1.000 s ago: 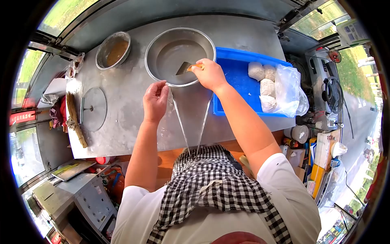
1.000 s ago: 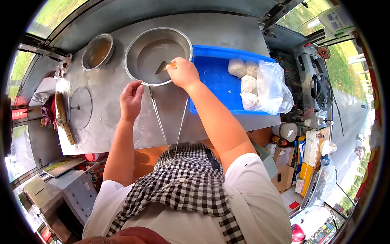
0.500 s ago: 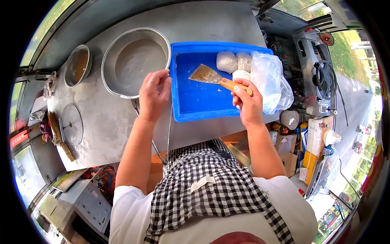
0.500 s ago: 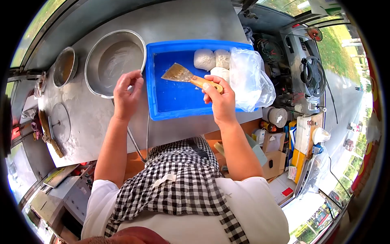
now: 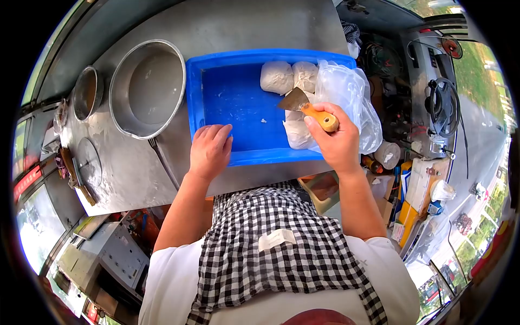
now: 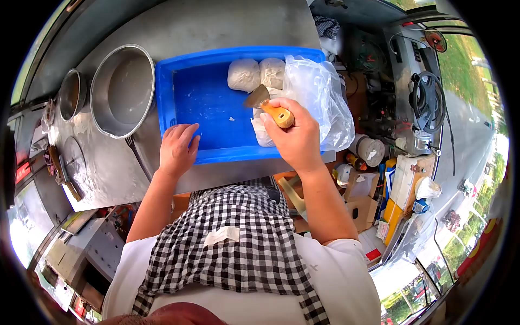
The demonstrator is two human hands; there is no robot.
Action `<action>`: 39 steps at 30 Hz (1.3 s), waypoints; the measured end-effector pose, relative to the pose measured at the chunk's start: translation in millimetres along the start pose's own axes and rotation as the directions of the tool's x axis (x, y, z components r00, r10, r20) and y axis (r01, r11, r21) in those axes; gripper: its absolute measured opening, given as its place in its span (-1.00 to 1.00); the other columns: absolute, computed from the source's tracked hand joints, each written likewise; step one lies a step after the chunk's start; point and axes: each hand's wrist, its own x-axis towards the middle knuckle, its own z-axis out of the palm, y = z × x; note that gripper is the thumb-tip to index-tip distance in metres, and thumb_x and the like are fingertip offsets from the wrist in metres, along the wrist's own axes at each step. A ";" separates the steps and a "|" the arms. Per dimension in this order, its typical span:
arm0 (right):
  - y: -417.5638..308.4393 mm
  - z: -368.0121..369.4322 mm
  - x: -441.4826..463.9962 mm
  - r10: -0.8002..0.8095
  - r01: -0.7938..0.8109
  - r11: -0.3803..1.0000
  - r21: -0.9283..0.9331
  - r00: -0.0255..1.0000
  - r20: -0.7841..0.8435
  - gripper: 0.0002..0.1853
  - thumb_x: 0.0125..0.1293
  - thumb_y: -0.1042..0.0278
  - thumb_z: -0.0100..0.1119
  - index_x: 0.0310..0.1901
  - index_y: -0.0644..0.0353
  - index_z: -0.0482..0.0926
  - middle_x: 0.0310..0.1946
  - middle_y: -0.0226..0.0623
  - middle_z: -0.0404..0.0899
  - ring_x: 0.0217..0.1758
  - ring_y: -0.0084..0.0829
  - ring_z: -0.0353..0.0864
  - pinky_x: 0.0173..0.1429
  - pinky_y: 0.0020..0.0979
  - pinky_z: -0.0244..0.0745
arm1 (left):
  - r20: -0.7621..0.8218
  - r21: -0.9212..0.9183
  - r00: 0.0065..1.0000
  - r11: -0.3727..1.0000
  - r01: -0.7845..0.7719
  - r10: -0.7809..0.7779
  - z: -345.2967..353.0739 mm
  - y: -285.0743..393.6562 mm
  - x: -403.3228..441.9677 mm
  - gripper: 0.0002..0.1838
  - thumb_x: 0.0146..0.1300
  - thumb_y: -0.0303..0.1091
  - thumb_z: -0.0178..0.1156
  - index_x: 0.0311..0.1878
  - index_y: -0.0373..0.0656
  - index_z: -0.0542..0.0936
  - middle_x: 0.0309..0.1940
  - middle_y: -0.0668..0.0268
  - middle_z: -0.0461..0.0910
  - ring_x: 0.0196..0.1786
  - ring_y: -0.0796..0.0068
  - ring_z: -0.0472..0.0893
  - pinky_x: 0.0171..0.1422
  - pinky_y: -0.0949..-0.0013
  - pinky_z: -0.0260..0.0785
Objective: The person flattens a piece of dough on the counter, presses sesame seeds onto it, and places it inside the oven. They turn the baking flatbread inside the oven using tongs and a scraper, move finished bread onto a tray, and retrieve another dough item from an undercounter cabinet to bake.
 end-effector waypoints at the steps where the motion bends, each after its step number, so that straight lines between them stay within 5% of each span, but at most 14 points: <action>1: 2.4 1.1 3.9 -0.030 0.029 0.999 -0.032 1.000 -0.010 -0.74 0.26 0.43 0.47 -0.07 0.25 0.64 -0.20 -0.23 0.74 -0.20 -0.44 0.72 -0.09 -0.42 0.62 | -0.001 0.002 1.000 1.000 0.006 -0.006 -0.9 -0.8 -3.1 -0.70 0.20 -0.44 0.36 0.02 -0.12 0.65 -0.14 0.25 0.68 -0.07 0.11 0.66 0.14 0.10 0.48; 8: 0.6 8.8 27.1 -0.205 0.206 0.959 -0.194 0.979 0.023 -0.75 0.23 0.38 0.49 -0.13 0.23 0.64 -0.25 -0.16 0.74 -0.25 -0.26 0.77 -0.15 -0.35 0.65 | 0.009 -0.009 0.998 0.998 0.055 -0.055 0.8 -2.7 -4.7 -0.72 0.19 -0.42 0.37 -0.01 -0.11 0.66 -0.17 0.27 0.69 -0.12 0.14 0.66 0.10 0.14 0.49; 32: 3.0 33.7 51.0 -0.221 0.228 0.895 -0.383 0.973 0.063 -0.78 0.17 0.35 0.51 -0.22 0.17 0.65 -0.38 -0.20 0.72 -0.37 -0.18 0.73 -0.26 -0.30 0.61 | -0.018 -0.074 0.998 0.996 0.053 -0.055 -1.7 -4.9 1.5 -0.83 0.16 -0.40 0.36 -0.15 -0.08 0.68 -0.31 0.36 0.68 -0.24 0.29 0.69 -0.01 0.22 0.51; 39: 16.0 41.3 48.5 -0.159 0.156 0.965 -0.212 0.987 0.000 -0.81 0.23 0.40 0.46 -0.18 0.20 0.66 -0.39 -0.24 0.73 -0.37 -0.38 0.74 -0.24 -0.39 0.63 | -0.025 -0.104 0.998 0.993 0.055 -0.058 0.4 -4.3 0.5 -0.79 0.13 -0.43 0.39 -0.13 -0.09 0.68 -0.29 0.32 0.70 -0.25 0.24 0.68 -0.05 0.20 0.49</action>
